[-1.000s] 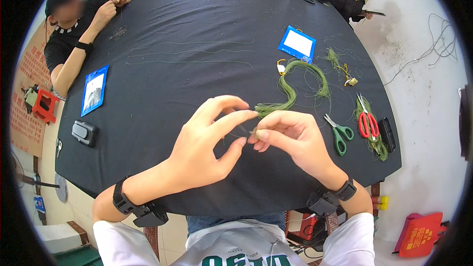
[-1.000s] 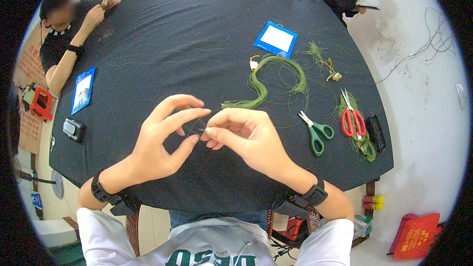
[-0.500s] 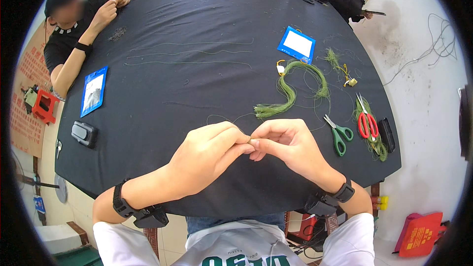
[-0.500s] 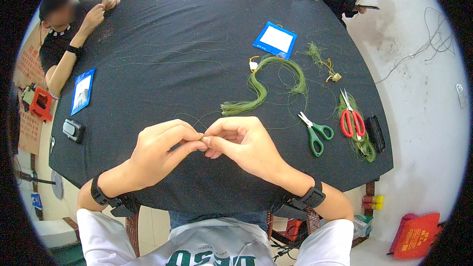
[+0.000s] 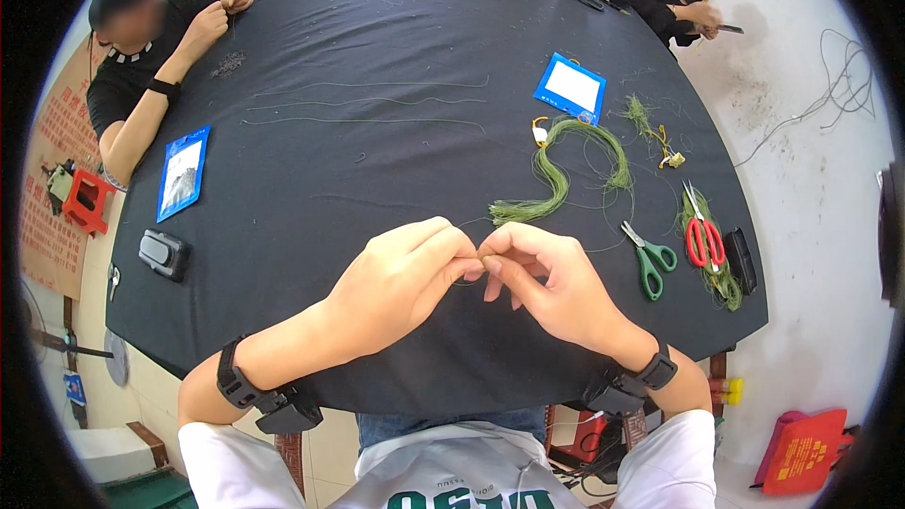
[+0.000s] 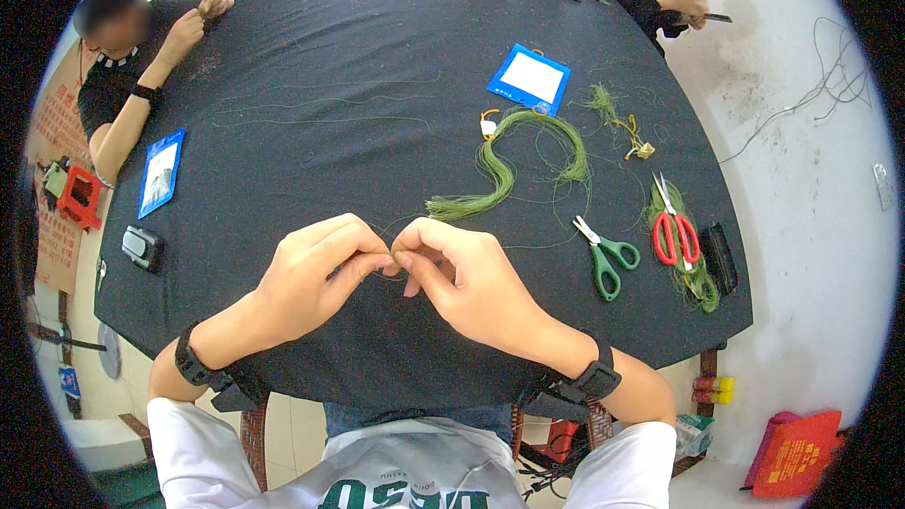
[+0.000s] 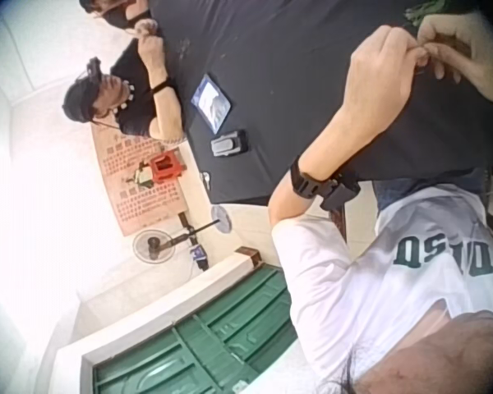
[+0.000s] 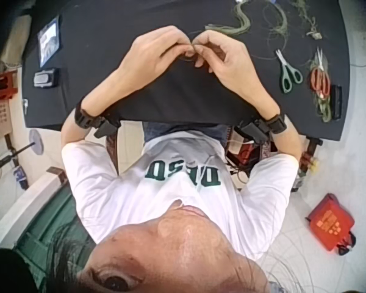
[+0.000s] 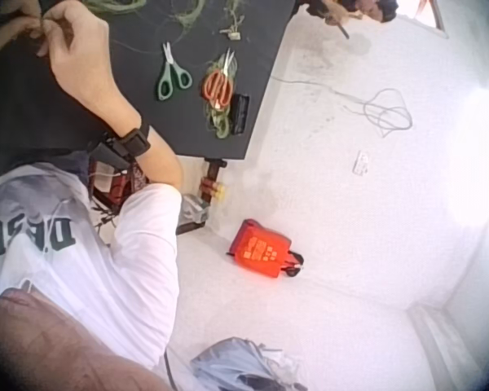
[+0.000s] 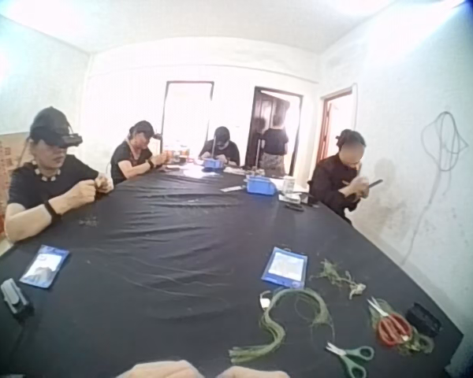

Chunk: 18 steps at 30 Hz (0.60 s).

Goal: Assembling fishing tackle by tying hooks to fishing lines at a table.

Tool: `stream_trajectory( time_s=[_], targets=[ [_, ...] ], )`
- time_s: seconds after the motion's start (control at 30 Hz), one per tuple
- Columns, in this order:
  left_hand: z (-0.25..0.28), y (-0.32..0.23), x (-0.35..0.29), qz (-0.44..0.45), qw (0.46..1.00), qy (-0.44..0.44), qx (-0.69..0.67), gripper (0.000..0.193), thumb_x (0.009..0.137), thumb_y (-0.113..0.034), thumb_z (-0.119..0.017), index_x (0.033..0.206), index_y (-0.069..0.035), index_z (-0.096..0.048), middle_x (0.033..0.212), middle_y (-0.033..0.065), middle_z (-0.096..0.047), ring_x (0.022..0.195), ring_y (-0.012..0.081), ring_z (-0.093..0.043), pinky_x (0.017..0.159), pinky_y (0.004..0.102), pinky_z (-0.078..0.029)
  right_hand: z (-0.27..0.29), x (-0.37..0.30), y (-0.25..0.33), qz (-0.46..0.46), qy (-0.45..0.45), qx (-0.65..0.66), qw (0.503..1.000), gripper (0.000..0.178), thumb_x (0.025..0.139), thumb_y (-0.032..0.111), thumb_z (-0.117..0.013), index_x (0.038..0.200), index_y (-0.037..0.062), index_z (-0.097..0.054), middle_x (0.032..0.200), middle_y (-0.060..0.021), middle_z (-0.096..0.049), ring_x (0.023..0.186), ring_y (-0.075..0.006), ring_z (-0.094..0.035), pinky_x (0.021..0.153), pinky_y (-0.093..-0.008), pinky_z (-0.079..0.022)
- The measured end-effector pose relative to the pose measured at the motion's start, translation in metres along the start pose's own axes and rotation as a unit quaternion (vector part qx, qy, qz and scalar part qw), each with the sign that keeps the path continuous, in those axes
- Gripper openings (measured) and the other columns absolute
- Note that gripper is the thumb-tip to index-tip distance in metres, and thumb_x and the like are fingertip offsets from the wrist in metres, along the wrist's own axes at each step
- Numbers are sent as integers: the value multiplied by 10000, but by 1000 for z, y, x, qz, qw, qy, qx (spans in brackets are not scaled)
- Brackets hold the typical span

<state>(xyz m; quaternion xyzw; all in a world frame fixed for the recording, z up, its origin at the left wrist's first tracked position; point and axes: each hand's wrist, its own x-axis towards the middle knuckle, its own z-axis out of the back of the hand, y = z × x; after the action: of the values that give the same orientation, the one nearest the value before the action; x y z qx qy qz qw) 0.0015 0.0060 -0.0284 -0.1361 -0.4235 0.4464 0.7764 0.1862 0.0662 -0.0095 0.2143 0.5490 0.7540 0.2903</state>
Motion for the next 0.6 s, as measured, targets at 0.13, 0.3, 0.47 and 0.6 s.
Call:
stream_trajectory(
  time_s=[0.13,0.3,0.47,0.6],
  targets=[
    [0,0,3,60,993,8,-99,44,842,-24,-595,864,2,-569,755,97,-589,654,220,-589,585,308,-461,0,0,-4,24,-18,-1,1000,74,909,4,-504,887,-30,-565,827,-57,-637,731,-106,-612,618,-235,-476],
    [5,0,5,228,935,26,-271,67,892,-55,-574,894,11,-583,766,42,-599,667,98,-564,601,236,-460,14,8,-11,20,-44,145,988,117,937,85,-494,915,17,-587,909,-61,-637,706,-92,-596,559,-205,-463],
    [5,2,6,277,889,21,-363,106,914,-106,-579,894,-2,-590,767,34,-593,663,64,-539,597,202,-442,36,13,-16,13,5,394,919,155,960,171,-494,978,33,-560,1080,-123,-627,852,-151,-651,617,-226,-505],
    [6,6,6,282,878,23,-385,114,914,-114,-584,893,-2,-592,768,32,-593,661,61,-536,593,201,-441,53,17,-23,59,-18,455,889,154,965,171,-478,980,26,-530,1003,-88,-612,920,-180,-650,663,-239,-523]
  ],
)
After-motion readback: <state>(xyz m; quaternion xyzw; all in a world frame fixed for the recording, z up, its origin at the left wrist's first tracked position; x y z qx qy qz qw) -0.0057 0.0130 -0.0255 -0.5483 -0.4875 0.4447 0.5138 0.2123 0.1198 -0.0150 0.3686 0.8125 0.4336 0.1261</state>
